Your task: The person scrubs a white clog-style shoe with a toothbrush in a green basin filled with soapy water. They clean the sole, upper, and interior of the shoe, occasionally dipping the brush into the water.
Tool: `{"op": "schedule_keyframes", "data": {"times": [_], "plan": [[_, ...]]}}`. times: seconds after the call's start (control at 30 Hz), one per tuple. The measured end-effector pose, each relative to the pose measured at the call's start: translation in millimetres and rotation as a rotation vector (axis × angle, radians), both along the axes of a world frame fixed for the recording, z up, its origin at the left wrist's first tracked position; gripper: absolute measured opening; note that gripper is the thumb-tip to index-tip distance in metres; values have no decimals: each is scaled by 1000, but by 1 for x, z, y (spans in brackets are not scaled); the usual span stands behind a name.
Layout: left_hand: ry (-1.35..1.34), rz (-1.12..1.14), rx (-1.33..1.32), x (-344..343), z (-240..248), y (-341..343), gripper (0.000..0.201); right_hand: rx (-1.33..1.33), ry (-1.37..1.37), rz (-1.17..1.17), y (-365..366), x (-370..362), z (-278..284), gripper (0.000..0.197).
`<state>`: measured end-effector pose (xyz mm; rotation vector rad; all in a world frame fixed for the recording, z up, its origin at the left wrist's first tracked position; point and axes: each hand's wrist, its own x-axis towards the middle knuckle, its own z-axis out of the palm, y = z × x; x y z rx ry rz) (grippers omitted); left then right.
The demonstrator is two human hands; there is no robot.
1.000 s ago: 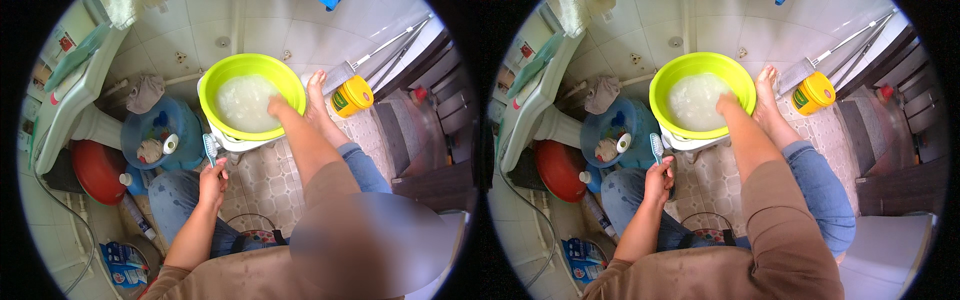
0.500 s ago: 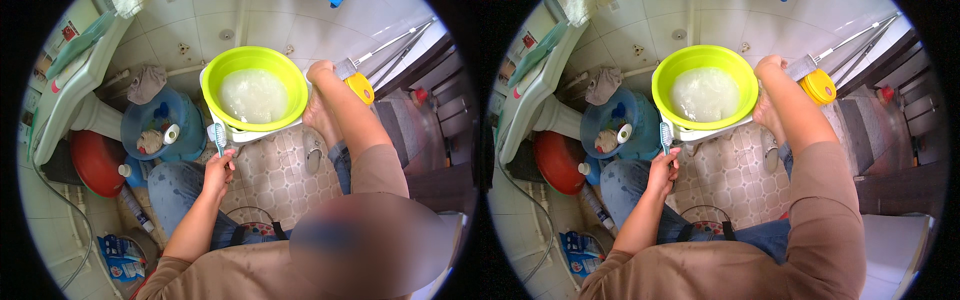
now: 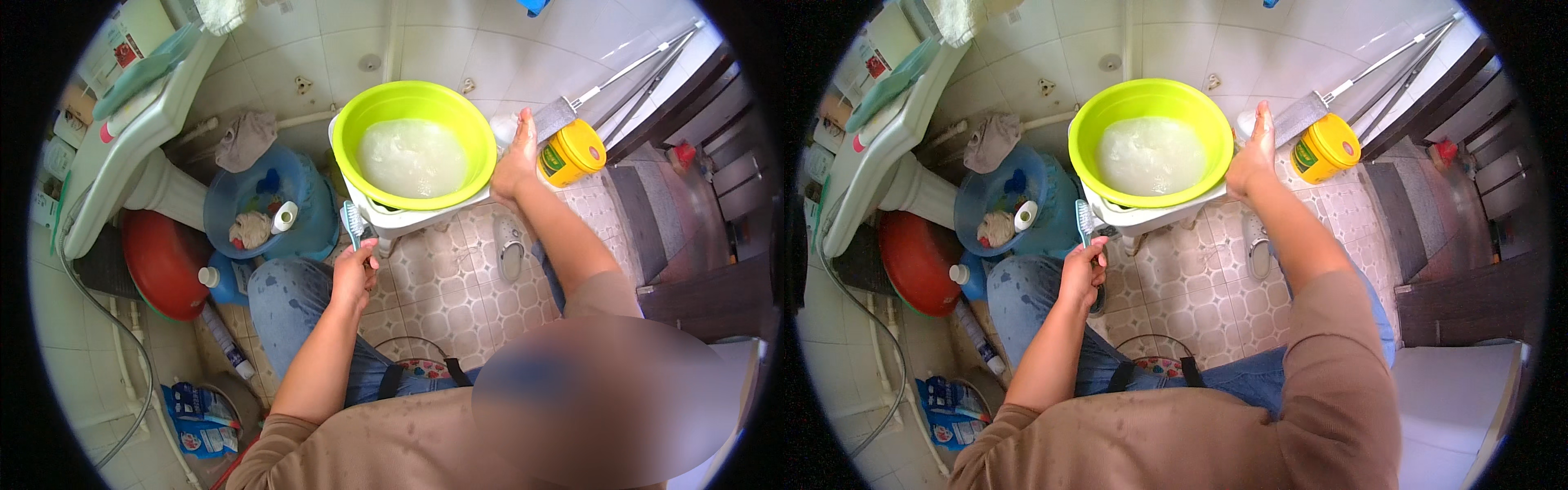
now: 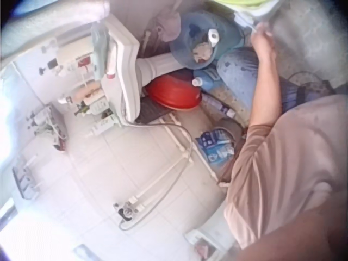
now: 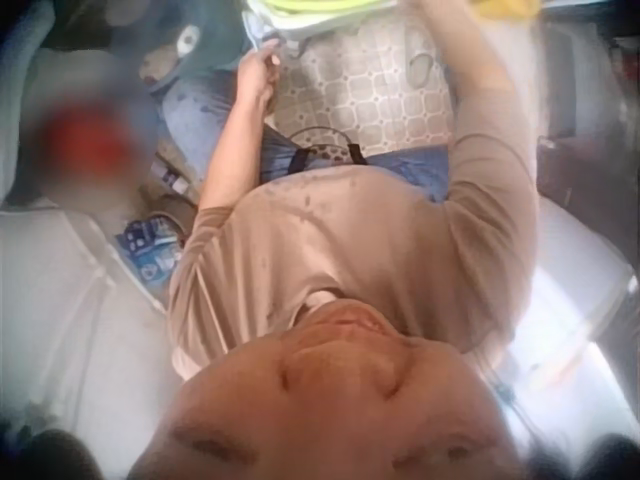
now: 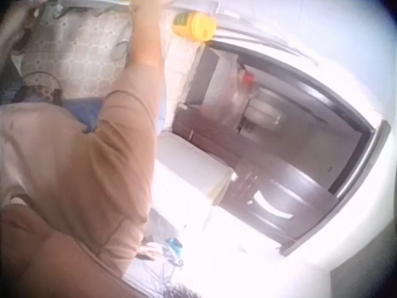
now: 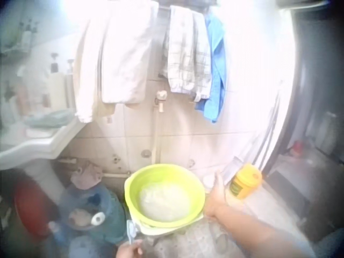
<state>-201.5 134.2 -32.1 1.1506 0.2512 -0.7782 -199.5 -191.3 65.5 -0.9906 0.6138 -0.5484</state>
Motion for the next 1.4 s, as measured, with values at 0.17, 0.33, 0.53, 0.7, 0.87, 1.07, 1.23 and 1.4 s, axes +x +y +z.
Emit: {"op": "schedule_keyframes", "data": {"times": [0.17, 0.33, 0.53, 0.7, 0.87, 1.07, 1.23, 1.4], "plan": [[-9, -2, -18, 3, -3, 1, 18, 118, -285, 153, -5, -11, -23, 93], [-4, 7, 1, 1, 4, 1, 17, -896, -4, 178, 9, -22, -24, 73], [-5, 2, 12, 1, 5, 0, 17, -1564, 154, 154, 3, -30, -39, 80], [-7, -17, -19, 3, 3, 1, 16, -1979, 799, 513, 9, -44, -44, 12], [-1, 27, -6, 1, 8, 5, 16, -2190, 1093, 302, 26, -14, -13, 20], [7, -3, -29, 3, 13, 2, 18, -2279, 1058, 815, -52, -13, -38, 29], [17, -13, -32, 4, 11, 2, 17, -2063, 775, 896, -72, -14, -34, 25], [23, -24, -34, 3, 11, -3, 17, -2150, 783, 713, -91, 0, -47, 22]]}}
